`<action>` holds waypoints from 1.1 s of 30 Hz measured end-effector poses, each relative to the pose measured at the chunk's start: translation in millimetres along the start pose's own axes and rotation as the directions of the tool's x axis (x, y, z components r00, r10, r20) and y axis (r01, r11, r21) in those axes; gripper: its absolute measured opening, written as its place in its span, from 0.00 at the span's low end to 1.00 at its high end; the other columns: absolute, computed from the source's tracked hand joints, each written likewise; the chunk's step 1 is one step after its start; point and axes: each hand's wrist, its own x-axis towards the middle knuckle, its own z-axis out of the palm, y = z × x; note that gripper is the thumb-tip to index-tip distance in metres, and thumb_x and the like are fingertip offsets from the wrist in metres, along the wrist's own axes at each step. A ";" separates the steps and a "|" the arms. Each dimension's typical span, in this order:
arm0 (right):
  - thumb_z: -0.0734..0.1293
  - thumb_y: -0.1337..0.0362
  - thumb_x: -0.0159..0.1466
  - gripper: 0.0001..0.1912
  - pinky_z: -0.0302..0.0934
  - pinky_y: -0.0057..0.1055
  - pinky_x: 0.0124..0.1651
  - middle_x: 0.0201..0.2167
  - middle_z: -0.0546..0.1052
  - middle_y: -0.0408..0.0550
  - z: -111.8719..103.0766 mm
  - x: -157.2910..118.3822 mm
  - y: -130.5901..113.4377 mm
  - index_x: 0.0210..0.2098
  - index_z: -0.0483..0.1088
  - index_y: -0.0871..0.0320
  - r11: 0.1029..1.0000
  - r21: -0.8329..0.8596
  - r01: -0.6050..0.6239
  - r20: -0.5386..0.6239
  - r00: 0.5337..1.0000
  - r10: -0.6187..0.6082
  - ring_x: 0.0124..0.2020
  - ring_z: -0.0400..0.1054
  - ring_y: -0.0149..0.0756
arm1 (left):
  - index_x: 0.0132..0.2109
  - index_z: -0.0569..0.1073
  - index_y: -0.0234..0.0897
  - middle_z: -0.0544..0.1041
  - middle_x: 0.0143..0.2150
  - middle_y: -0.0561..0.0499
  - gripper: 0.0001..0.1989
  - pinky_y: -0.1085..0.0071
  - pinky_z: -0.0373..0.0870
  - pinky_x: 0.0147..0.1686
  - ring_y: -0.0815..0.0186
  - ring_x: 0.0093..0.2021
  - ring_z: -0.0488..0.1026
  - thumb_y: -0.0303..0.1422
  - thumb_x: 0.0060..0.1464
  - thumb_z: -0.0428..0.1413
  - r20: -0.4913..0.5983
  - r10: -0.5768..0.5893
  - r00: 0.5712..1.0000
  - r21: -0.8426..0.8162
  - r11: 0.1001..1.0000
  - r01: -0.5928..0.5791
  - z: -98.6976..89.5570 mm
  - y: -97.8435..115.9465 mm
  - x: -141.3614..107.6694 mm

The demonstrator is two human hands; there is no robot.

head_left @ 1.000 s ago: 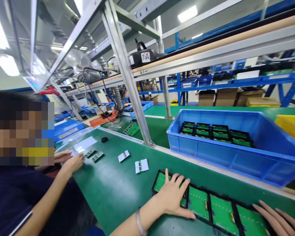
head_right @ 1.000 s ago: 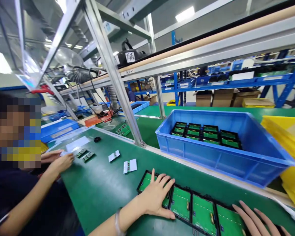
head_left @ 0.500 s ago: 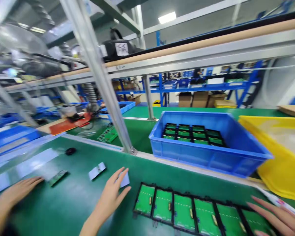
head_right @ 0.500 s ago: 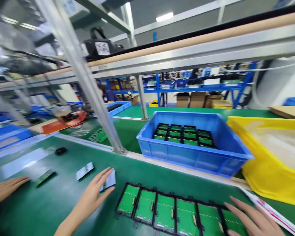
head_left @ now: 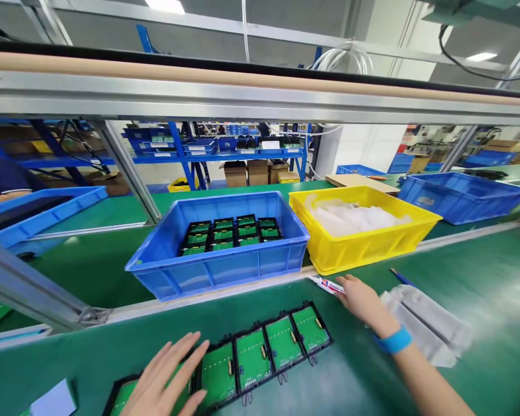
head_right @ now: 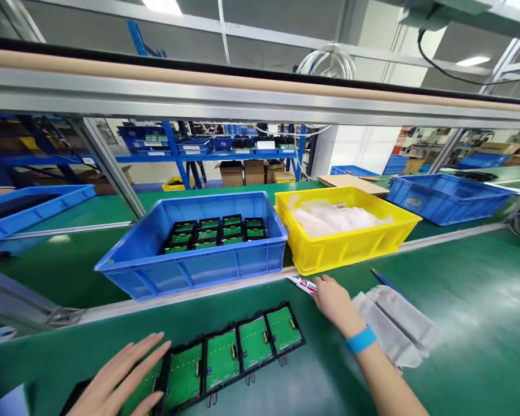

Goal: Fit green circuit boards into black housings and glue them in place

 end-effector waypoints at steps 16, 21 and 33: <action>0.60 0.48 0.67 0.22 0.65 0.39 0.45 0.36 0.76 0.51 -9.9 -15.0 -17.5 0.43 0.71 0.62 0.463 0.882 0.089 -0.034 0.991 -0.126 0.39 0.71 0.42 | 0.60 0.70 0.50 0.73 0.59 0.46 0.22 0.56 0.70 0.57 0.52 0.59 0.70 0.42 0.59 0.57 0.566 -0.220 0.794 -0.697 0.388 0.604 14.5 143.6 69.8; 0.66 0.46 0.61 0.23 0.64 0.33 0.37 0.32 0.75 0.47 -20.1 -64.4 -67.7 0.40 0.72 0.60 0.009 1.000 0.025 -0.022 0.970 -0.241 0.32 0.68 0.36 | 0.57 0.70 0.39 0.75 0.54 0.38 0.30 0.60 0.71 0.53 0.54 0.53 0.74 0.53 0.54 0.59 0.632 -0.172 0.756 -0.771 -0.244 0.588 17.2 170.1 86.3; 0.71 0.44 0.55 0.30 0.66 0.32 0.32 0.33 0.78 0.49 19.6 -107.1 -121.0 0.52 0.74 0.54 -0.123 0.988 -0.090 0.013 0.854 -0.521 0.24 0.67 0.32 | 0.55 0.74 0.45 0.76 0.49 0.41 0.31 0.58 0.64 0.56 0.50 0.53 0.70 0.59 0.58 0.47 0.632 -0.455 0.628 -0.728 -0.069 0.682 28.9 177.5 47.9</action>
